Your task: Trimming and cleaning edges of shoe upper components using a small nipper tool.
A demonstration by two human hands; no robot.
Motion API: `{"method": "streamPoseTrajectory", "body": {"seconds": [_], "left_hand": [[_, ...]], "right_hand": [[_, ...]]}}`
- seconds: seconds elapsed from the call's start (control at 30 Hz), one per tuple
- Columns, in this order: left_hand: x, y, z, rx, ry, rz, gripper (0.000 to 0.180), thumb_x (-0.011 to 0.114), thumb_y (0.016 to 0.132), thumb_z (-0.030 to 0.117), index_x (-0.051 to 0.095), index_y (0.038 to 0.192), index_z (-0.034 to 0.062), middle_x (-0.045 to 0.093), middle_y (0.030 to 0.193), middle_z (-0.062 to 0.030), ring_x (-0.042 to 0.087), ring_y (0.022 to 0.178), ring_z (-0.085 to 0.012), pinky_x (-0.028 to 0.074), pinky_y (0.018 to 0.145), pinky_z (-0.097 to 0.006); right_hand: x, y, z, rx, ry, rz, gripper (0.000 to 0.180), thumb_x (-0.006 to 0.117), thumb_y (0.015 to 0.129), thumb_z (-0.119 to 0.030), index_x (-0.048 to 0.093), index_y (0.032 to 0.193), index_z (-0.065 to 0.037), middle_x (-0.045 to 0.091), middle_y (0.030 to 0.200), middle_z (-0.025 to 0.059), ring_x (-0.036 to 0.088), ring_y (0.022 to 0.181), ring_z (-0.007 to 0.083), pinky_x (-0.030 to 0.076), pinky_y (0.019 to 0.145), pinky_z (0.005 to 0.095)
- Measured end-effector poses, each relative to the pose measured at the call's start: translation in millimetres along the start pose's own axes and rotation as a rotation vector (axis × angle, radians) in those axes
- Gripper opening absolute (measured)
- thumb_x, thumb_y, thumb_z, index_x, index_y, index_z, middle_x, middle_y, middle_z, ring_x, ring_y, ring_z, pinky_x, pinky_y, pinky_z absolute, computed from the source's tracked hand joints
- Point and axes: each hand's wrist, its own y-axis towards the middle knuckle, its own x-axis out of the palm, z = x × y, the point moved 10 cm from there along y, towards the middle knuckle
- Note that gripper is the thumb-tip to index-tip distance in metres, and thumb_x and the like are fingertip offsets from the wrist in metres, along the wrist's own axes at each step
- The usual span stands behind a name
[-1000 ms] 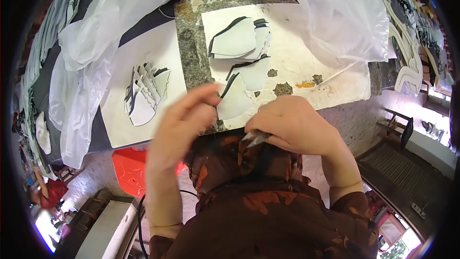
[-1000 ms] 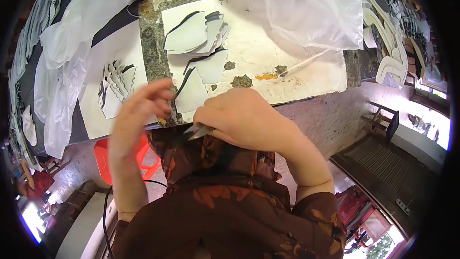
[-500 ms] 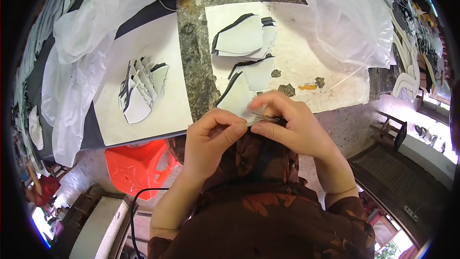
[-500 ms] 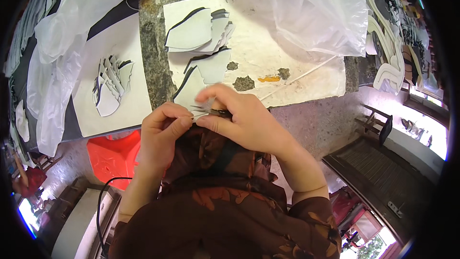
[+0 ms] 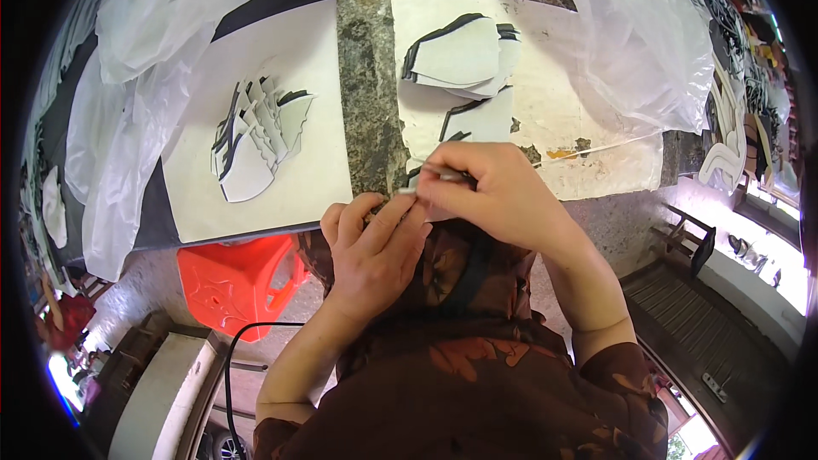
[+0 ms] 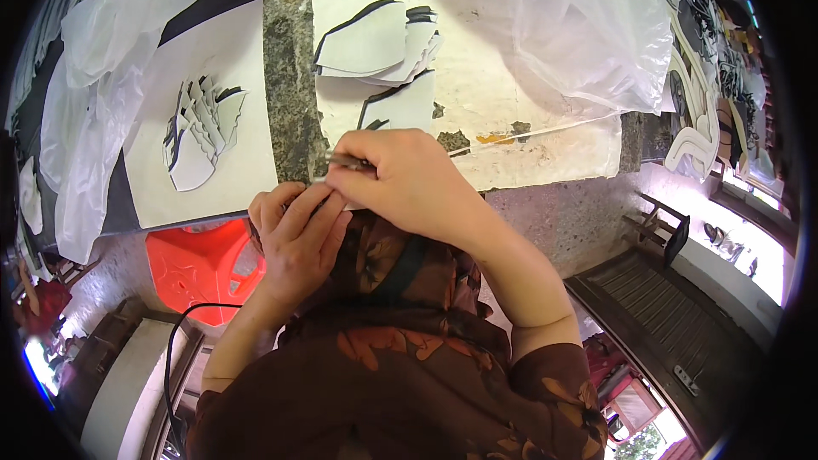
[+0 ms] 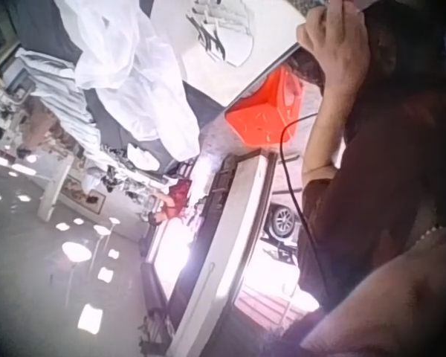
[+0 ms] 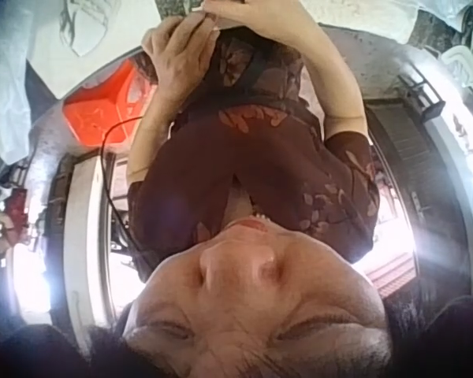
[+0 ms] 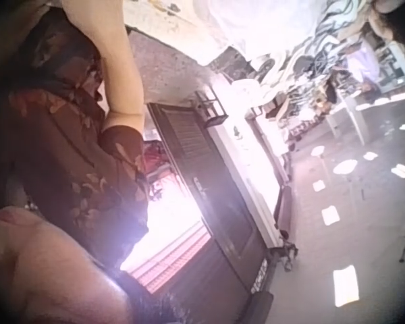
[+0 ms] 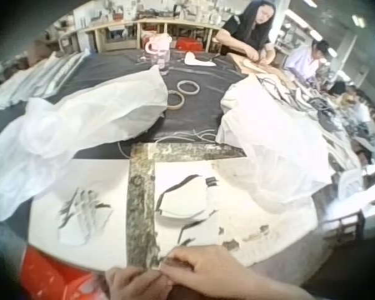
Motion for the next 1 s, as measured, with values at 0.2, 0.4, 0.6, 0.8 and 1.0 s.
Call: {"method": "streamPoseTrajectory", "body": {"seconds": [0.2,0.4,0.6,0.8,1.0], "left_hand": [[0.3,-0.4,1.1,0.008,0.007,0.004,0.037,0.08,0.081,0.018,0.076,0.118,0.0151,0.066,0.124,0.0042,0.056,0.108,-0.0211,0.036,0.094,-0.041],[1.3,0.0,0.3,0.004,-0.002,-0.003,0.039,0.08,0.081,0.017,0.076,0.119,0.0152,0.066,0.123,0.0042,0.056,0.108,-0.0213,0.036,0.094,-0.041],[1.6,0.4,0.3,-0.003,0.003,-0.007,0.038,0.08,0.081,0.017,0.076,0.118,0.0149,0.066,0.122,0.0041,0.055,0.108,-0.0216,0.036,0.094,-0.041],[1.0,1.0,1.1,-0.003,0.004,-0.002,0.036,0.08,0.082,0.018,0.076,0.118,0.0149,0.066,0.124,0.0035,0.055,0.111,-0.0225,0.037,0.096,-0.042],[0.0,5.2,3.8,0.004,0.037,-0.008,0.029,0.079,0.086,0.018,0.077,0.114,0.0125,0.068,0.131,-0.0011,0.053,0.119,-0.0262,0.036,0.1,-0.043]], "right_hand": [[-5.9,5.1,5.2,0.026,-0.156,0.06,0.022,0.069,0.093,-0.021,0.07,0.097,0.001,0.069,0.076,0.01,0.062,0.068,0.0122,0.051,0.065,0.0316],[-6.0,4.2,3.8,-0.013,-0.22,0.136,0.019,0.068,0.093,-0.019,0.069,0.097,0.0,0.07,0.078,0.0136,0.066,0.067,0.0221,0.052,0.066,0.0338],[-4.9,2.9,1.9,-0.032,-0.265,0.18,0.017,0.067,0.092,-0.018,0.068,0.096,-0.001,0.07,0.079,0.0145,0.068,0.068,0.0276,0.052,0.066,0.0359],[-4.7,2.6,1.9,-0.083,-0.301,0.226,0.016,0.066,0.09,-0.018,0.067,0.093,-0.002,0.07,0.08,0.0151,0.07,0.071,0.0317,0.053,0.066,0.0382],[-3.8,2.4,2.0,-0.08,-0.312,0.224,0.016,0.066,0.091,-0.018,0.066,0.091,-0.002,0.071,0.08,0.0142,0.07,0.07,0.0322,0.054,0.065,0.0391]]}}
